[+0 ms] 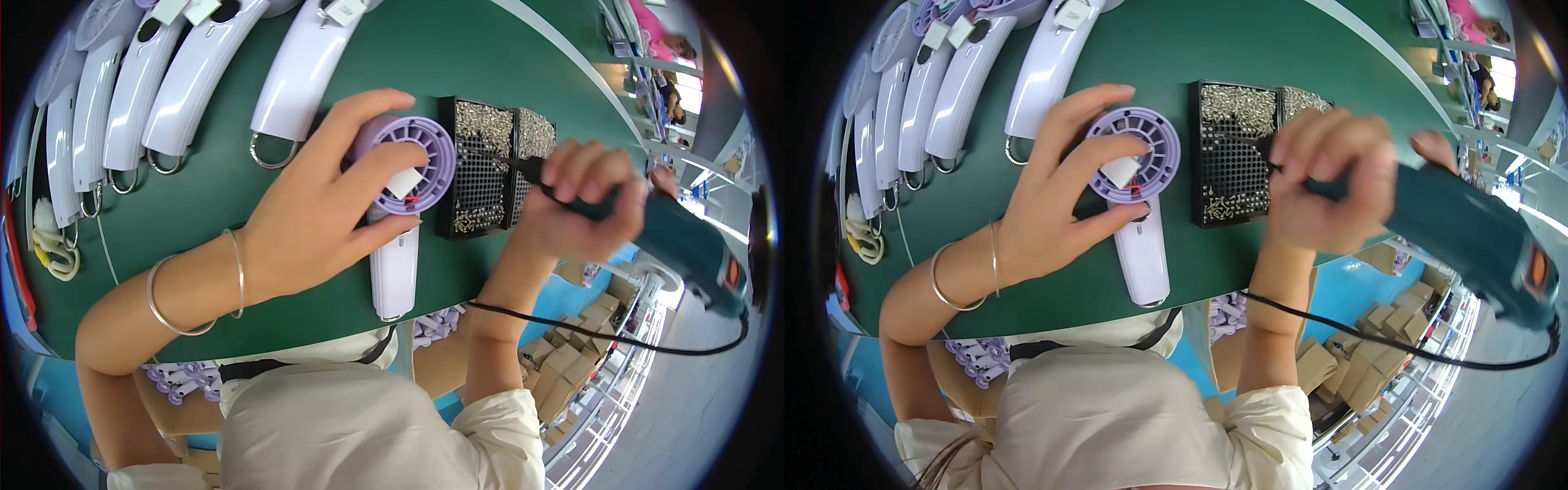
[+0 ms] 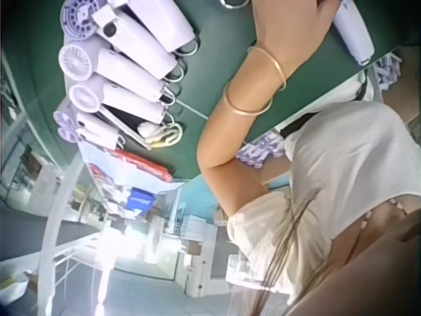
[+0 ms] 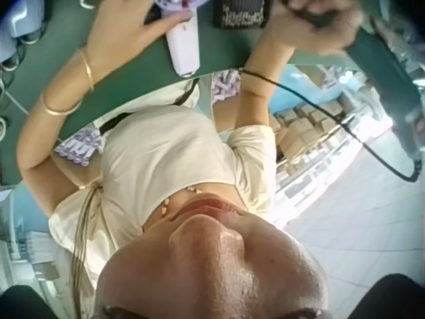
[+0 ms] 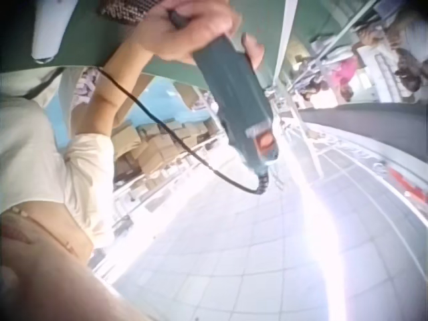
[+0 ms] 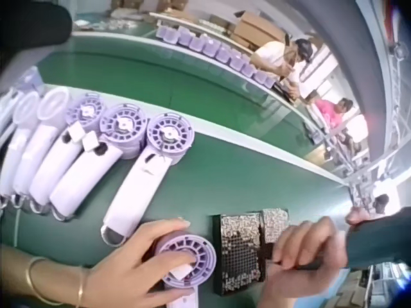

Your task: Assembling handheld electric fans using an electric screwdriver on a factory production line.

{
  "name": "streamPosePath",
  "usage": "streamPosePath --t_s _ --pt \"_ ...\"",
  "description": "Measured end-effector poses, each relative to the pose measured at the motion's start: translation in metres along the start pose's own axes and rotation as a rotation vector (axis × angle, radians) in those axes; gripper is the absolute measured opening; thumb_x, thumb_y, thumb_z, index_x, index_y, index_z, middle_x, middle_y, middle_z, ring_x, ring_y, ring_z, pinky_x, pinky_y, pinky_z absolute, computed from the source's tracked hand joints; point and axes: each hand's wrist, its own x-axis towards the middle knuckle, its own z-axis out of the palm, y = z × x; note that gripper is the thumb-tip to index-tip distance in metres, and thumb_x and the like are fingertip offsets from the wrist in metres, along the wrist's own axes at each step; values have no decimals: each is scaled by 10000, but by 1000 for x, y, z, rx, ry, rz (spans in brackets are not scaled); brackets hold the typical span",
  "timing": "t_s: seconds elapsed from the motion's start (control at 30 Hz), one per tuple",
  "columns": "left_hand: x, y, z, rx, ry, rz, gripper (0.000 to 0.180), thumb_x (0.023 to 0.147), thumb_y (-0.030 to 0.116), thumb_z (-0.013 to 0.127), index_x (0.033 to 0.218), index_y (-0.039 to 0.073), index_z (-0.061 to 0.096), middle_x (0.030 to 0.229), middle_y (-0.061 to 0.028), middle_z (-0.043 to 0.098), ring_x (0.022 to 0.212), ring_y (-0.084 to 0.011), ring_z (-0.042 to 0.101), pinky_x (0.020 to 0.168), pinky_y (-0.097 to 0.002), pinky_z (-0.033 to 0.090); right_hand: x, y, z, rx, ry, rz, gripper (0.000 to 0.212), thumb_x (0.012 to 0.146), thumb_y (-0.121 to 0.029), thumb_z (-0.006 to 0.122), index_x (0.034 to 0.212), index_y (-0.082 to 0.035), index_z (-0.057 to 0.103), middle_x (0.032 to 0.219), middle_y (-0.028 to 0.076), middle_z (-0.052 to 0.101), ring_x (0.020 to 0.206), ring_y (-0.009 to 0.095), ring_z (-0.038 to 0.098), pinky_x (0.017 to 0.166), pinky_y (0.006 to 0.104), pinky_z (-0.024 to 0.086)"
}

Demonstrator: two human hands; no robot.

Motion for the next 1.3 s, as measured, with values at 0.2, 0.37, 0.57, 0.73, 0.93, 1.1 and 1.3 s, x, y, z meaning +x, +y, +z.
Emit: streamPosePath --t_s 0.2,0.37,0.57,0.73,0.93,1.1,1.3 --pt "0 1 4 -47 87 60 385 650 -10 793 896 62 506 1350 -235 393 1229 -398 436 993 -434 413 19 -39 29 145 -93 81 210 898 -237 490 988 -74 587 587 -26 426 441 83 370 409 250 297" --pt "-1 0 3 -94 84 52 370 669 -46 778 843 43 464 1328 -251 396 1273 -428 429 1004 -437 425 22 -32 52 178 -263 139 281 903 -272 457 1033 -69 602 633 -11 473 473 106 409 431 276 326" --pt "-1 0 4 -116 89 33 378 657 -51 780 839 35 460 1319 -252 400 1260 -433 439 982 -449 446 25 -35 46 21 -356 134 314 923 -317 398 1043 -97 588 650 -14 463 480 117 409 435 283 332" --pt "0 0 6 -136 102 29 382 647 -62 779 838 31 461 1316 -252 402 1243 -431 456 973 -451 454 28 -36 46 -23 -455 118 312 930 -326 399 1051 -89 563 662 -11 460 489 114 418 446 283 342" --pt "-1 -2 6 -130 106 28 390 640 -69 779 837 33 458 1311 -252 411 1223 -434 470 968 -446 453 29 -39 42 -69 -557 102 314 937 -334 400 1060 -81 539 673 -8 457 497 112 427 456 283 351" --pt "0 -1 7 -120 107 27 398 634 -69 782 833 47 458 1311 -248 422 1215 -427 478 959 -441 455 4 -40 44 51 -357 78 336 935 -290 442 1152 -45 516 693 15 498 492 117 448 456 281 381" --pt "0 -3 8 -89 128 40 406 627 -65 783 833 57 456 1311 -244 430 1206 -422 485 952 -441 456 -2 -39 40 40 -368 48 337 939 -285 440 1173 -52 505 688 14 498 492 115 452 457 277 390"
